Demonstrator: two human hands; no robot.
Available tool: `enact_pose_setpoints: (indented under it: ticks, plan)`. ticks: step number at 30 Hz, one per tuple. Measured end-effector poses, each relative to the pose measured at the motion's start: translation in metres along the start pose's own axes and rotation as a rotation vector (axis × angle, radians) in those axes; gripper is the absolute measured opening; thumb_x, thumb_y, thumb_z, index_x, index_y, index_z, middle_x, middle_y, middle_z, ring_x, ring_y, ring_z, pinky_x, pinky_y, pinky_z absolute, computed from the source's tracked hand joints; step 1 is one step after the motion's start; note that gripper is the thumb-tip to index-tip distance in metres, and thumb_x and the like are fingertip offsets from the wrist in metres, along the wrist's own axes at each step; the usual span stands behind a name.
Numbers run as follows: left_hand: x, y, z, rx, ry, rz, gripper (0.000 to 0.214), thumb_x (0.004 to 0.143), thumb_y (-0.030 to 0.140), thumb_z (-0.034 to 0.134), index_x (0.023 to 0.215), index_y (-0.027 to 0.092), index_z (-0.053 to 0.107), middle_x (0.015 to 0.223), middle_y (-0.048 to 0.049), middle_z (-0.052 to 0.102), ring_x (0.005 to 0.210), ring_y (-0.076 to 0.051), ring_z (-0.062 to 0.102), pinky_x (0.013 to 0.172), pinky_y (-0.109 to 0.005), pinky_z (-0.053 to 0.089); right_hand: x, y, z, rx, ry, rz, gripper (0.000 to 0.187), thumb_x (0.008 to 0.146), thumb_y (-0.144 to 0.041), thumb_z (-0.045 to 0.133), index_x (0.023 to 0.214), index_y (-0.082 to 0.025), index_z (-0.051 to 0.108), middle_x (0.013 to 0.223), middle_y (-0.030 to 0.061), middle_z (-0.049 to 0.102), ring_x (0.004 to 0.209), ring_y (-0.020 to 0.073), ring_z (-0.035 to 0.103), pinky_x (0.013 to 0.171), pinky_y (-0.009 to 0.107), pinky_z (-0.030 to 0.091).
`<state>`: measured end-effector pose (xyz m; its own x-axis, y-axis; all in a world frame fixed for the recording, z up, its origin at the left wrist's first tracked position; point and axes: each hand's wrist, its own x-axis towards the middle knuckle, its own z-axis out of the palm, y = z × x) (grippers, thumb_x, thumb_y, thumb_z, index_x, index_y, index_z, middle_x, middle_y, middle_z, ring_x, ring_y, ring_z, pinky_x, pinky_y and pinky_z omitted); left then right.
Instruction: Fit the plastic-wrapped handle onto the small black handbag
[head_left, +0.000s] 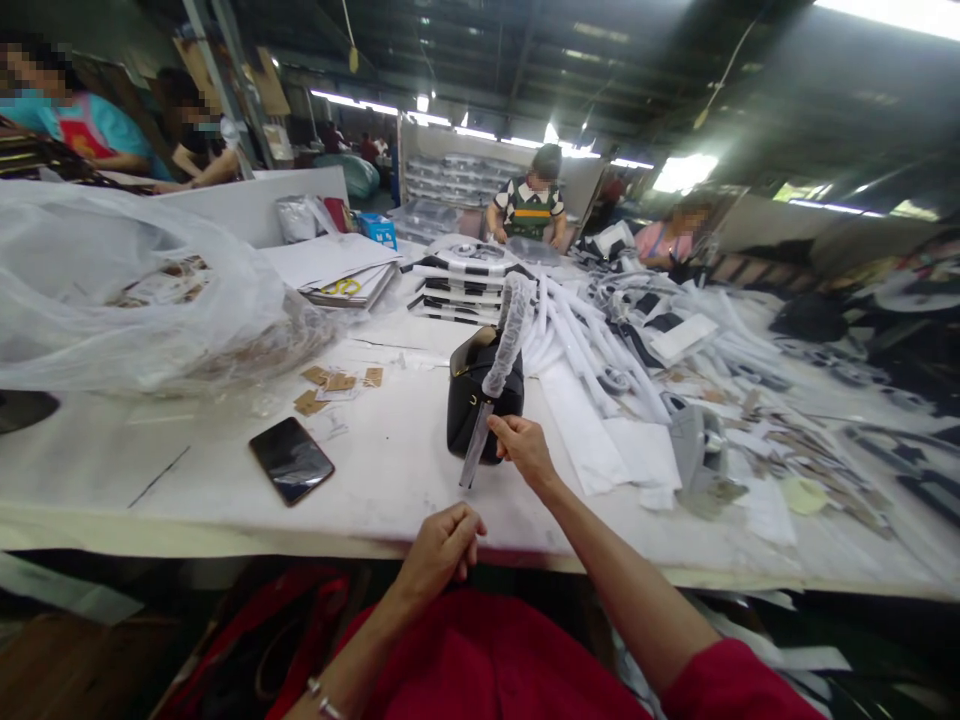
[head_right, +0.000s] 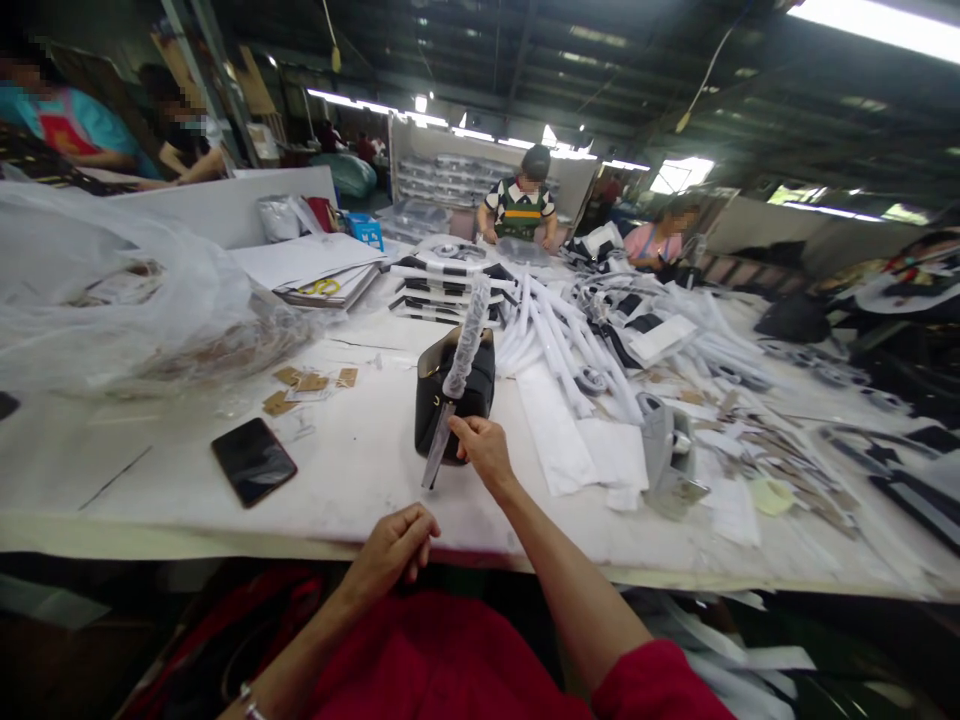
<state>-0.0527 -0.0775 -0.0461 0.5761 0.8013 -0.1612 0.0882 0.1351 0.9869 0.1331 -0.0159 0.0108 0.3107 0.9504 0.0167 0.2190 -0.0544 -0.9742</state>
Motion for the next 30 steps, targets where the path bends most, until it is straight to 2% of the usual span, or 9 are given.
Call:
enact_pose_setpoints:
  ticks: [4,6,8,13,16,19,23,27,30]
  plan:
    - [0.023,0.023,-0.021,0.189,0.436,0.262,0.032,0.09,0.048,0.048,0.091,0.019,0.062,0.082,-0.0031,0.064,0.075,-0.018,0.061,0.072,-0.03,0.048,-0.01,0.011,-0.003,-0.008,-0.107,0.09,0.037,0.072,-0.053,0.069,0.073,-0.015,0.07,0.046,-0.0025,0.057,0.041,0.01,0.047,0.043,0.022,0.035]
    - [0.04,0.031,-0.026,0.253,0.515,0.339,0.032,0.089,0.046,0.049,0.1,0.019,0.063,0.1,-0.0074,0.066,0.094,-0.022,0.062,0.085,-0.035,0.048,-0.014,0.017,-0.001,-0.001,-0.163,0.104,0.035,0.071,-0.049,0.07,0.082,-0.015,0.072,0.05,-0.0023,0.059,0.043,0.011,0.05,0.044,0.022,0.037]
    - [0.056,0.034,-0.028,0.271,0.457,0.322,0.034,0.087,0.045,0.049,0.104,0.018,0.062,0.107,-0.0093,0.067,0.1,-0.024,0.062,0.088,-0.037,0.048,-0.015,0.021,0.002,-0.014,-0.195,0.083,0.032,0.071,-0.045,0.069,0.083,-0.016,0.073,0.051,-0.0024,0.06,0.045,0.0116,0.053,0.045,0.022,0.038]
    - [0.077,0.023,-0.02,0.141,0.212,0.206,0.036,0.084,0.047,0.051,0.102,0.018,0.06,0.09,-0.0058,0.071,0.084,-0.022,0.067,0.078,-0.033,0.051,-0.013,0.025,0.006,-0.032,-0.174,0.015,0.022,0.072,-0.038,0.065,0.065,-0.017,0.067,0.051,-0.0019,0.06,0.046,0.0111,0.053,0.047,0.022,0.039]
    - [0.077,0.012,-0.016,0.088,0.173,0.081,0.035,0.08,0.048,0.052,0.097,0.018,0.057,0.077,-0.0029,0.069,0.065,-0.018,0.065,0.059,-0.027,0.049,-0.011,0.024,0.008,-0.028,-0.135,0.086,0.019,0.071,-0.035,0.065,0.066,-0.017,0.067,0.049,-0.0026,0.058,0.045,0.0111,0.052,0.046,0.022,0.038]
    - [0.076,0.005,-0.014,0.147,0.129,-0.082,0.034,0.079,0.052,0.05,0.082,0.019,0.055,0.063,-0.0005,0.064,0.043,-0.013,0.055,0.041,-0.022,0.038,-0.007,0.022,0.01,-0.038,-0.09,0.149,0.02,0.07,-0.035,0.065,0.069,-0.016,0.068,0.047,-0.0027,0.056,0.044,0.0108,0.05,0.044,0.021,0.037]
    - [0.064,0.005,-0.015,0.154,0.099,-0.124,0.039,0.076,0.057,0.055,0.072,0.018,0.055,0.053,-0.0001,0.06,0.036,-0.012,0.048,0.036,-0.021,0.032,-0.007,0.021,0.01,-0.073,-0.124,0.136,0.028,0.07,-0.043,0.066,0.074,-0.016,0.072,0.047,-0.0014,0.058,0.042,0.0125,0.05,0.044,0.024,0.039]
    - [0.037,-0.001,-0.021,0.131,0.017,-0.168,0.033,0.073,0.05,0.062,0.063,0.019,0.058,0.049,0.0004,0.056,0.039,-0.015,0.05,0.039,-0.025,0.037,-0.025,0.037,-0.003,-0.287,-0.179,-0.026,0.035,0.074,-0.058,0.06,0.069,-0.028,0.076,0.052,0.0021,0.063,0.052,0.0224,0.061,0.054,0.035,0.05]
    - [0.026,-0.002,-0.035,0.222,0.068,-0.112,0.021,0.067,0.04,0.07,0.061,0.021,0.064,0.052,0.0005,0.058,0.046,-0.016,0.052,0.041,-0.026,0.034,-0.021,0.061,-0.024,-0.391,0.042,-0.214,0.03,0.077,-0.065,0.055,0.073,-0.044,0.076,0.063,0.0036,0.068,0.062,0.0294,0.068,0.057,0.043,0.054]
